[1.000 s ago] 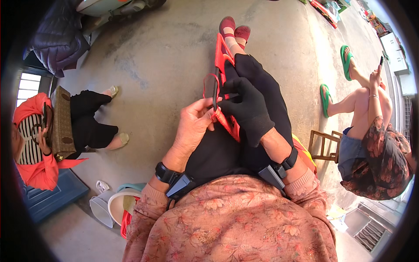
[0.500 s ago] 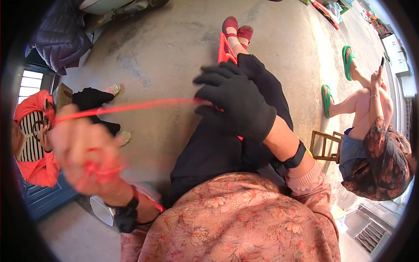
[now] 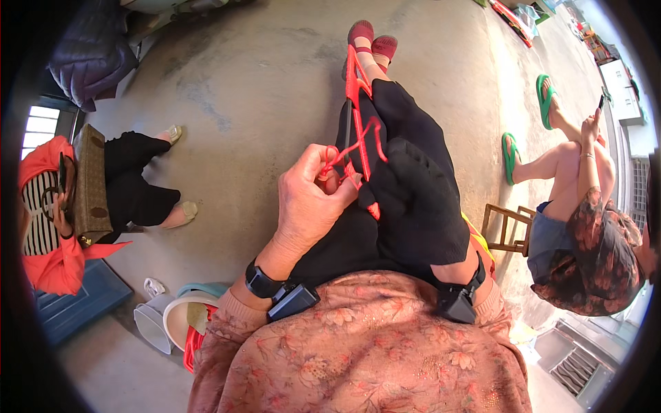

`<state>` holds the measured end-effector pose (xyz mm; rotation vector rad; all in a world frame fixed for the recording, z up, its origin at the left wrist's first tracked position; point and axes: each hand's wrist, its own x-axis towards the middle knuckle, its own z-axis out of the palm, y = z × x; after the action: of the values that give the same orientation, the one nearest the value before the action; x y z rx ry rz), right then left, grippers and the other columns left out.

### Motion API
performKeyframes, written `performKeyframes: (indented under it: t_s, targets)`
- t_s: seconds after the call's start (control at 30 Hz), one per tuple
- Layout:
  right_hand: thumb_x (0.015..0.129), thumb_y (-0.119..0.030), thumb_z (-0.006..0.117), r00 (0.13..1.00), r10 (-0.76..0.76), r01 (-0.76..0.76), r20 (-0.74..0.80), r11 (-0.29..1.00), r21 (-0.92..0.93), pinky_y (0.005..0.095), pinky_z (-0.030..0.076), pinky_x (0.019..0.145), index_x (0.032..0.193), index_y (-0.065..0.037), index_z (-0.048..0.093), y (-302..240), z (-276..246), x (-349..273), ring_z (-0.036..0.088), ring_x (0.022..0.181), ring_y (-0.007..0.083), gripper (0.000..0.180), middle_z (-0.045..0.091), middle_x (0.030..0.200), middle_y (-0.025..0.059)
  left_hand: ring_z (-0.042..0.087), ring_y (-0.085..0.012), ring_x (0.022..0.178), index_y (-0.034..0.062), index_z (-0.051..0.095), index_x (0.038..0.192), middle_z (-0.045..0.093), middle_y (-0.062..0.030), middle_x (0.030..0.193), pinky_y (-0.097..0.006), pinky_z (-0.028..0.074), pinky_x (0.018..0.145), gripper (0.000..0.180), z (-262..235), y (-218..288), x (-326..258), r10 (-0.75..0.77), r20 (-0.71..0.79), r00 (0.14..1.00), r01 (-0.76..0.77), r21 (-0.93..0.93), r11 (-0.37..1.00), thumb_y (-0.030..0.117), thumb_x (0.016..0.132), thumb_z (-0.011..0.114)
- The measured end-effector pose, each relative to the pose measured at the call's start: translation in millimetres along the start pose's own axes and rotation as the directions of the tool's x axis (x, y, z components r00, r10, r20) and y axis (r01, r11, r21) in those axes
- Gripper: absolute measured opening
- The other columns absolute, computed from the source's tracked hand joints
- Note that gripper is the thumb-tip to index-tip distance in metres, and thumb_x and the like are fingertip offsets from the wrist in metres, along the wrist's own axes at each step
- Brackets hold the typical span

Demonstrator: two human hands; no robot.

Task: Wrapping and weaving red plastic cord around a stool frame to create a seat.

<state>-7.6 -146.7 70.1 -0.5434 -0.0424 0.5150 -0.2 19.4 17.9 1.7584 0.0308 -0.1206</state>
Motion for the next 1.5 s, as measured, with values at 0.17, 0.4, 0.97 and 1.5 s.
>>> performKeyframes:
  t_s: [0.17, 0.4, 0.97, 1.5]
  targets:
    - [0.09, -0.012, 0.057, 0.881, -0.151, -0.052, -0.449, 0.911, -0.408, 0.0247, 0.045, 0.072, 0.101, -0.002, 0.058, -3.4, -1.9, 0.9, 0.056, 0.08, 0.0116, 0.014, 0.06, 0.084, 0.0024, 0.052, -0.0032, 0.072, 0.0, 0.054, 0.104, 0.057, -0.002, 0.083, -0.019, 0.044, 0.062, 0.027, -10.4, -4.8, -3.4, 0.009, 0.165, 0.986, 0.035, -0.26, 0.965, 0.002, 0.081, 0.068]
    - [0.086, -0.011, 0.064, 0.726, -0.684, -0.051, -0.071, 0.049, -0.997, 0.0277, 0.049, 0.074, 0.112, 0.0, 0.06, -13.2, -46.7, 21.6, 0.062, 0.082, 0.0143, 0.028, 0.067, 0.091, 0.0065, 0.064, -0.0171, 0.082, -0.0002, 0.046, 0.125, 0.064, -0.0097, 0.095, -0.028, 0.054, 0.071, 0.036, -29.9, -9.9, 14.1, -0.314, 0.128, 0.941, 0.339, -0.319, 0.885, 0.002, 0.09, 0.053]
    - [0.089, -0.009, 0.059, 0.92, -0.326, 0.173, -0.219, 0.837, -0.519, 0.0231, 0.045, 0.061, 0.097, 0.0, 0.063, -58.1, -13.0, -18.5, 0.056, 0.065, 0.0088, 0.013, 0.06, 0.076, 0.0003, 0.064, -0.0158, 0.079, -0.0006, 0.045, 0.126, 0.062, -0.0156, 0.101, -0.023, 0.052, 0.058, 0.037, -51.6, 26.4, 4.0, -0.024, 0.447, 0.894, 0.325, -0.612, 0.721, 0.019, 0.095, 0.05]
    - [0.087, -0.027, 0.063, 0.951, -0.308, 0.026, 0.026, -0.005, -1.0, 0.0362, 0.049, 0.061, 0.095, -0.004, 0.06, 9.4, -46.1, -2.0, 0.063, 0.066, 0.0258, 0.024, 0.06, 0.07, 0.013, 0.048, -0.0137, 0.067, 0.0012, 0.049, 0.118, 0.048, -0.0036, 0.076, -0.023, 0.038, 0.046, 0.043, -117.3, -7.6, -56.3, -0.217, 0.392, 0.894, 0.447, -0.812, 0.374, 0.036, 0.093, 0.051]
